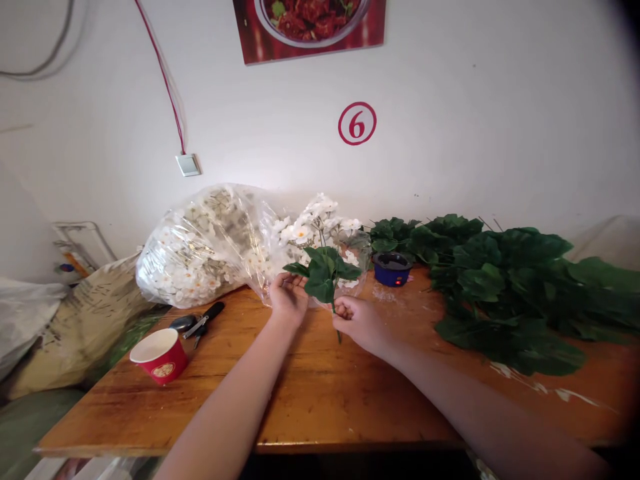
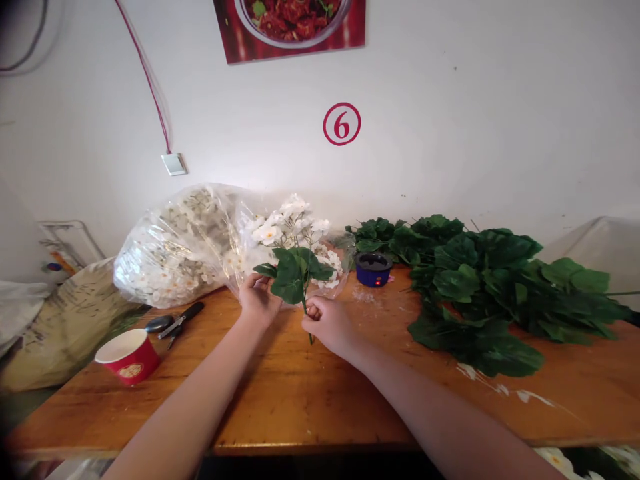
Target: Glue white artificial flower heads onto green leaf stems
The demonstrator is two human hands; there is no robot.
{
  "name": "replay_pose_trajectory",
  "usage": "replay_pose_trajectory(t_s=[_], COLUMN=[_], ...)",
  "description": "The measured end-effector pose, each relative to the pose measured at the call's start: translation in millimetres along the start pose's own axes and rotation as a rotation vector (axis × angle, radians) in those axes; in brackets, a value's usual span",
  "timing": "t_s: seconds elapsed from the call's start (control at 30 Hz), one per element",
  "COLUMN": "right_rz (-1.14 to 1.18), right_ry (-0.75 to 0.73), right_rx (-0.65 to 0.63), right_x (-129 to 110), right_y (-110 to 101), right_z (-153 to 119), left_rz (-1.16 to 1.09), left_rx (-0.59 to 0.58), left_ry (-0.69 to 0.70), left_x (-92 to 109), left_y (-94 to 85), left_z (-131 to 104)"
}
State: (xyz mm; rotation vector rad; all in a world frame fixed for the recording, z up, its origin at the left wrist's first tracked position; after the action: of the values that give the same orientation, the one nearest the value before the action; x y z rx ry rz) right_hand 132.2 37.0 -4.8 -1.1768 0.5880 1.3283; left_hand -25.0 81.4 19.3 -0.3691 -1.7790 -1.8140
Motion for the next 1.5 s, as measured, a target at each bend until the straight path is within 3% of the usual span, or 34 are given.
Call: replay_pose_trajectory(t_s=[0.17, 0.37, 0.6, 0.73, 0.8, 0.93, 1.03, 1.13, 1.23, 1.37, 1.43, 1.5], right_rz=[-0.024, 0.041, 0.067, 0.131, 0.191, 0.279, 0.328, 0.286, 0.279, 0.172, 0.134, 0.116], right_ry=[-0.014, 0.007, -0.018, -0.139, -0.245, -0.662, -0.925, -0.908, -0.724, -0.474, -0.429, -0.420], right_rx=[0.014, 0.008, 0.146, 0.346, 0.531, 1.077, 1.287, 1.399, 1.295, 0.925, 0.790, 0.742], right_x=[2.1, 1.9, -11.4, -33.7, -49.2, -85.8, -99.9, -96.0, -81.8, -67.2, -62.3, -58.3], right_y=[-4.4, -7.6, -31.0, -64.0, -87.3, -140.0, -168.9, -186.6, -184.0, -149.1, -133.2, -126.6], right_z=[0.6, 0.0, -4.4, -13.1, -21.7, -58.0, -79.2, -83.6, -68.0, -36.8, -28.7, -25.5], left_rz=[0.039, -0.013, 0.085, 0.099, 0.092, 0.072, 0.118, 0.183, 0.200, 0.166, 0.120, 0.078], left_rx=[0.029, 0.059, -0.102, -0.162, -0.189, -0.227, -0.286, -0.363, -0.415, -0.380, -0.367, -0.383], left_ry=[0.026, -0.038, 0.009, 0.029, 0.031, 0.022, 0.019, 0.031, -0.003, -0.080, -0.110, -0.134], left_x=[0.4, -2.1, 1.4, 2.0, 2.0, 2.0, 3.1, 4.2, 0.8, -6.7, -9.6, -12.1], left_y=[-7.6, -11.2, -3.6, 2.6, 6.2, 11.4, 15.8, 21.6, 26.8, 28.5, 29.2, 30.4], left_z=[4.2, 2.8, -1.3, -4.1, -6.0, -10.8, -16.1, -22.7, -28.5, -31.4, -31.6, -31.7])
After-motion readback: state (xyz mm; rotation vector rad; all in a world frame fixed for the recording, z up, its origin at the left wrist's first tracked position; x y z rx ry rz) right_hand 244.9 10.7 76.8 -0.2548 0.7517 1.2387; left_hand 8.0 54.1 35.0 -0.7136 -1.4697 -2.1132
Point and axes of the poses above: each hand's wrist, its own z-axis towards the middle knuckle, its own y-axis out of the palm, x = y × z, the point moved 6 cm from there along z, towards the middle knuckle, and after that the axes turned 3 degrees about y, right-handed, at the moved point
